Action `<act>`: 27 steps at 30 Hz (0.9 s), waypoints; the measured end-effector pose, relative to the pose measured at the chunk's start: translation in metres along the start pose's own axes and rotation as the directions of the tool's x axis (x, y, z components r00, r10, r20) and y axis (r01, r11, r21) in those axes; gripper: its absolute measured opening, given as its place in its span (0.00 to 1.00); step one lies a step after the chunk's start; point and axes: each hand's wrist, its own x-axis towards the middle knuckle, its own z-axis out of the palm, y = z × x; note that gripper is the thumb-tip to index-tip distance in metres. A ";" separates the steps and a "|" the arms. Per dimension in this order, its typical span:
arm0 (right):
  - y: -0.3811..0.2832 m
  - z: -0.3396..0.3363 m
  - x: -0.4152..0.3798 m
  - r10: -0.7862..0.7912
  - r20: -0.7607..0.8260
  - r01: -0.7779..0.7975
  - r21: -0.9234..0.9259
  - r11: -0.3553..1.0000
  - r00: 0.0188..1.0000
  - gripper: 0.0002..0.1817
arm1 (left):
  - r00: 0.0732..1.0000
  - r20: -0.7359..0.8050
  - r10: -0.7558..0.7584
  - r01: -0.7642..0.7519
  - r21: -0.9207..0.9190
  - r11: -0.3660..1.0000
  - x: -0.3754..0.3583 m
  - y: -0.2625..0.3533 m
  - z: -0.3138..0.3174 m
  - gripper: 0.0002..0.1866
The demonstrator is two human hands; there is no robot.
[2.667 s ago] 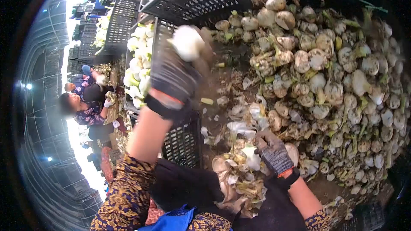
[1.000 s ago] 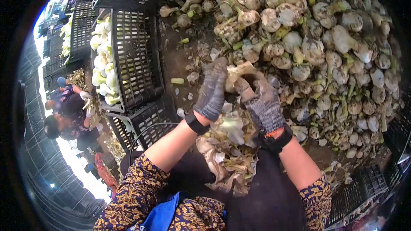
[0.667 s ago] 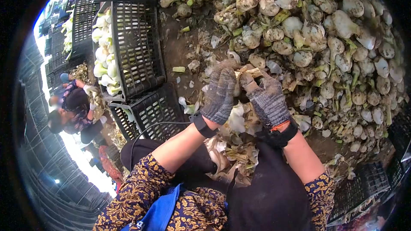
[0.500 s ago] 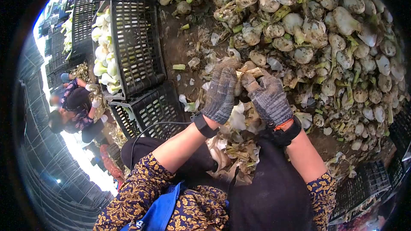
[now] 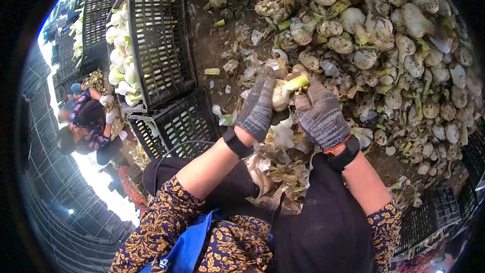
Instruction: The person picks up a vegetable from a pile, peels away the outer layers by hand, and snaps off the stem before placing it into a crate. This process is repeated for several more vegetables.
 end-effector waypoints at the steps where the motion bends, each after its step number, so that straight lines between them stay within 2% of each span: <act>1: -0.001 -0.001 -0.001 0.041 -0.011 -0.041 -0.009 0.999 0.999 0.20 | 0.994 -0.006 -0.107 0.102 -0.252 0.962 -0.008 0.005 0.005 0.23; 2: 0.003 0.000 -0.001 0.042 -0.010 -0.042 -0.009 0.999 0.999 0.20 | 0.994 -0.006 -0.108 0.103 -0.252 0.962 -0.010 0.010 0.003 0.23; 4: 0.016 0.003 -0.002 0.199 0.077 -0.211 0.206 0.956 0.977 0.16 | 0.979 0.200 -0.043 0.087 -0.216 0.972 -0.011 0.017 -0.006 0.26; 5: 0.020 0.005 -0.001 0.199 0.076 -0.211 0.208 0.955 0.977 0.16 | 0.947 0.136 0.290 -0.290 -0.020 0.957 0.003 -0.008 -0.007 0.27; 6: 0.023 0.007 -0.001 0.212 0.052 -0.218 0.215 0.952 0.976 0.16 | 0.947 0.137 0.289 -0.290 -0.018 0.957 0.004 -0.010 -0.003 0.27; 7: 0.024 0.008 -0.002 0.225 0.030 -0.226 0.223 0.948 0.974 0.15 | 0.817 0.067 0.573 -0.575 0.180 0.798 0.003 -0.012 0.000 0.27; 8: 0.021 0.008 -0.001 0.226 0.029 -0.226 0.224 0.948 0.974 0.15 | 0.592 0.062 0.804 -0.758 0.381 0.529 0.002 -0.014 0.002 0.28; 9: 0.016 0.006 0.000 0.187 -0.022 -0.182 0.148 0.972 0.982 0.15 | 0.730 0.020 0.683 -0.659 0.283 0.697 0.000 -0.019 0.001 0.28; 10: 0.013 0.005 0.001 0.145 -0.070 -0.140 0.068 0.988 0.987 0.14 | 0.730 0.021 0.683 -0.659 0.284 0.697 0.002 -0.020 -0.003 0.28; 11: 0.012 0.005 0.001 0.146 -0.070 -0.141 0.070 0.987 0.987 0.14 | 0.896 0.082 0.436 -0.436 -0.011 0.900 0.003 -0.014 -0.012 0.26; 12: 0.012 0.005 0.000 0.163 -0.037 -0.158 0.110 0.981 0.986 0.17 | 0.960 0.221 0.173 -0.108 -0.275 0.955 0.003 -0.009 -0.020 0.23; 13: 0.013 0.004 0.001 0.176 -0.006 -0.173 0.149 0.974 0.984 0.20 | 0.908 0.416 -0.052 0.258 -0.457 0.851 0.003 -0.005 -0.024 0.21; 14: 0.014 0.004 0.001 0.176 -0.006 -0.173 0.149 0.974 0.984 0.20 | 0.908 0.416 -0.052 0.258 -0.457 0.851 0.004 -0.005 -0.019 0.21; 15: 0.015 0.004 0.001 0.168 -0.012 -0.165 0.144 0.976 0.986 0.20 | 0.956 0.266 0.125 -0.033 -0.326 0.945 0.005 -0.007 -0.012 0.20; 16: 0.015 0.004 0.001 0.159 -0.018 -0.155 0.139 0.978 0.987 0.20 | 0.933 0.148 0.329 -0.310 -0.140 0.940 0.005 -0.007 -0.008 0.20; 17: 0.016 0.006 0.000 0.160 -0.019 -0.156 0.140 0.978 0.987 0.20 | 0.944 0.124 0.307 -0.298 -0.084 0.951 -0.004 0.000 -0.004 0.21; 18: 0.016 0.010 -0.001 0.265 -0.021 -0.239 0.371 0.898 0.964 0.20 | 0.944 0.125 0.306 -0.298 -0.083 0.951 -0.005 0.004 -0.004 0.21; 19: 0.016 0.012 -0.002 0.365 0.003 -0.299 0.580 0.758 0.931 0.19 | 0.981 0.158 0.108 -0.062 -0.270 0.961 -0.006 0.007 -0.005 0.21; 20: 0.015 0.011 0.000 0.366 0.004 -0.301 0.580 0.757 0.931 0.19 | 0.970 0.227 -0.085 0.179 -0.434 0.883 -0.007 0.008 -0.007 0.22; 21: 0.012 0.006 0.005 0.455 0.141 -0.405 0.725 0.558 0.879 0.19 | 0.931 0.359 -0.069 0.272 -0.554 0.787 -0.005 0.004 -0.011 0.23; 22: 0.010 0.003 0.008 0.502 0.290 -0.487 0.812 0.321 0.815 0.19 | 0.931 0.359 -0.069 0.272 -0.554 0.787 -0.006 0.003 -0.008 0.23; 24: 0.012 0.008 0.003 0.498 0.262 -0.457 0.829 0.323 0.827 0.20 | 0.995 0.097 -0.011 0.051 -0.415 0.909 -0.009 -0.001 0.001 0.24; 25: 0.023 0.016 0.000 0.460 0.135 -0.401 0.733 0.550 0.877 0.20 | 0.995 0.096 -0.012 0.051 -0.414 0.909 -0.010 0.000 -0.001 0.24; 26: 0.026 0.019 0.000 0.388 0.019 -0.325 0.587 0.742 0.921 0.20 | 0.988 0.073 0.135 -0.122 -0.158 0.980 -0.013 0.003 -0.003 0.23; 27: 0.028 0.018 -0.003 0.332 -0.051 -0.287 0.393 0.874 0.942 0.20 | 0.957 0.090 0.276 -0.285 0.111 0.952 -0.016 0.008 -0.005 0.22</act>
